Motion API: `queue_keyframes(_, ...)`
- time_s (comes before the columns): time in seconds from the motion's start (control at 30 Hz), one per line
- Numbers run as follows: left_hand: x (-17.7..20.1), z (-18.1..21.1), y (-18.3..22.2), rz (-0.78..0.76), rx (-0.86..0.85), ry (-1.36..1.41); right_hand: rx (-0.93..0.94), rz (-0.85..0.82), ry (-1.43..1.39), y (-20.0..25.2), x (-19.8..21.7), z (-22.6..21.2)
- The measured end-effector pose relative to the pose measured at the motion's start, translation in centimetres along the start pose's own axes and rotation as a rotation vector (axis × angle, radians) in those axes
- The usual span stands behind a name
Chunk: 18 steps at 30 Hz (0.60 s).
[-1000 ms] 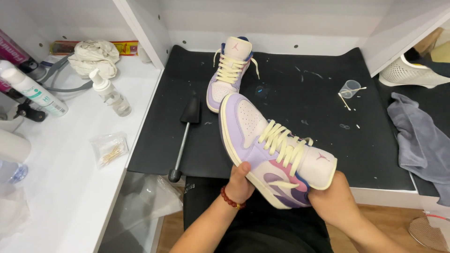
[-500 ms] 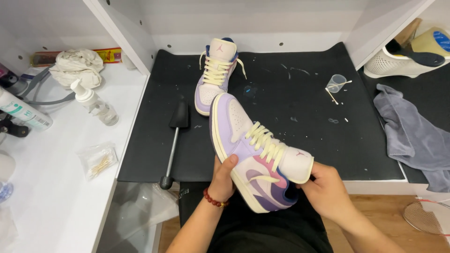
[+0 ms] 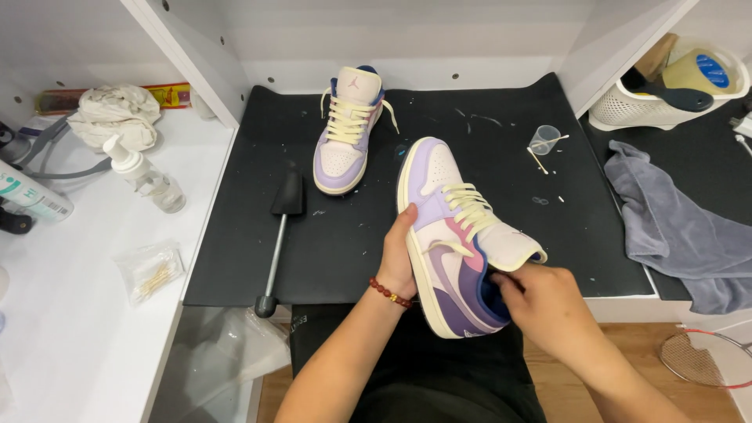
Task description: Cleaning sneakers with a cotton swab and inserting shoe trees for maintenance.
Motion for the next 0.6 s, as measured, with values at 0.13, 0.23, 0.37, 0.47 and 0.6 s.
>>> queue_keyframes(0.13,0.0,1.1,0.4,-0.004,-0.024,-0.034,0.504,0.058,0.151,1.3,0.7,-2.7)
queue_keyframes(0.23,0.1,1.3,1.1,0.035,-0.022,-0.008,0.350,-0.031,0.149,1.9,1.1,-4.5)
queue_keyframes(0.37,-0.5,1.8,1.5,-0.034,-0.143,0.004,0.305,-0.002,0.097,2.8,0.1,-4.5)
queue_keyframes(0.47,1.3,4.4,0.6,0.027,-0.199,0.056,0.459,0.133,0.067,3.9,1.5,-5.8)
queue_keyframes(0.6,3.1,7.8,0.6,0.078,-0.273,0.089,0.237,-0.049,0.086,4.5,4.8,-2.7)
Point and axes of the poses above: each hand's wrist, its own y-axis away from the middle knuckle, its own x-axis out of the back of the hand, z = x × y, the point moved 3 cm from there along -y, towards the middle knuckle, and after that the axes turned 3 degrees about z, right-handed, at the moved point
